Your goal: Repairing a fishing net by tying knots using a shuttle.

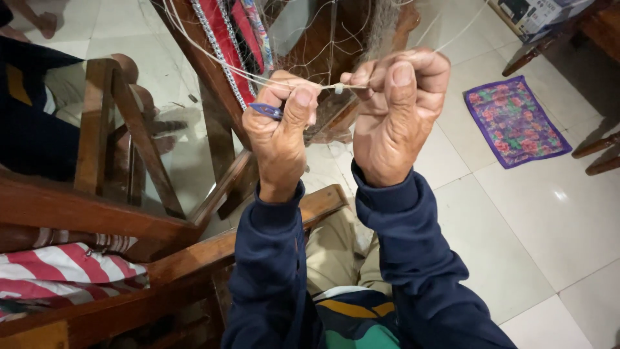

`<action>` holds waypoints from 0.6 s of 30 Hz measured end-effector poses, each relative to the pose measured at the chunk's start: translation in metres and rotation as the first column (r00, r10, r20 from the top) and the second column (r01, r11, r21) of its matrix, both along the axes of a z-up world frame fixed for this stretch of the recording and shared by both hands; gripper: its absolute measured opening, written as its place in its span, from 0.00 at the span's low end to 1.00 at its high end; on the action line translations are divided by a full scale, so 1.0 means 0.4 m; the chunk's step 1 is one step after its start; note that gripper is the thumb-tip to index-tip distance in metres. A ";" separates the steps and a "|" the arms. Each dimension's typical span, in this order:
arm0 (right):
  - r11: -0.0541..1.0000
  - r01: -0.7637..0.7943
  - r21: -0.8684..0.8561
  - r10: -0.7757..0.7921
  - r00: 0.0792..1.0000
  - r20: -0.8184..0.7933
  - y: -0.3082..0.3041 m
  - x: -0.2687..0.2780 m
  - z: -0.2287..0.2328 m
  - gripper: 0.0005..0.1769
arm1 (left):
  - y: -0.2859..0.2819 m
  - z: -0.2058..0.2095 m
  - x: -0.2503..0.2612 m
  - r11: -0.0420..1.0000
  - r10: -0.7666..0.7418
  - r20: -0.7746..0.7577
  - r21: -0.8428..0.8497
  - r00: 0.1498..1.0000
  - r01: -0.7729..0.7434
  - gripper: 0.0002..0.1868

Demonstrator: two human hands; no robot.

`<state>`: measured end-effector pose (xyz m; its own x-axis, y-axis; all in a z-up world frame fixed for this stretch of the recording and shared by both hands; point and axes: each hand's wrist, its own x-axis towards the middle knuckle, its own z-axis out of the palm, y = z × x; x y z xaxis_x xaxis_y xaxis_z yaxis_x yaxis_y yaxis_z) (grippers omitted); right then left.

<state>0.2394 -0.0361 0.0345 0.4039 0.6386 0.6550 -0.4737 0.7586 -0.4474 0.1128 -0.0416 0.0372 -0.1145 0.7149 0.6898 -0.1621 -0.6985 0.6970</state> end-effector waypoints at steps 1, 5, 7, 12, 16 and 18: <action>1.000 0.001 0.002 -0.001 1.000 -0.001 0.002 0.000 -0.005 0.11 | 0.005 -0.006 0.001 1.000 -0.001 -0.001 0.002 1.000 0.001 0.19; 1.000 -0.003 -0.025 0.001 0.998 -0.062 0.007 0.000 -0.020 0.09 | 0.019 -0.030 0.000 1.000 0.011 0.011 -0.025 1.000 -0.011 0.17; 0.999 -0.009 -0.034 0.007 0.997 -0.079 0.011 0.004 -0.024 0.10 | 0.022 -0.040 0.000 0.999 0.009 0.026 -0.035 1.000 -0.009 0.15; 0.998 0.028 -0.054 -0.030 0.998 -0.049 0.013 0.017 -0.021 0.09 | 0.024 -0.055 0.001 0.998 -0.049 0.048 -0.031 0.998 0.051 0.13; 0.994 0.063 -0.088 -0.068 0.996 -0.060 0.011 0.012 -0.017 0.10 | 0.038 -0.078 0.010 0.999 -0.042 0.044 -0.024 0.998 0.043 0.12; 0.991 0.086 -0.099 -0.094 0.993 -0.073 0.009 0.001 -0.016 0.11 | 0.041 -0.073 0.017 0.997 -0.051 0.105 -0.053 0.993 0.057 0.16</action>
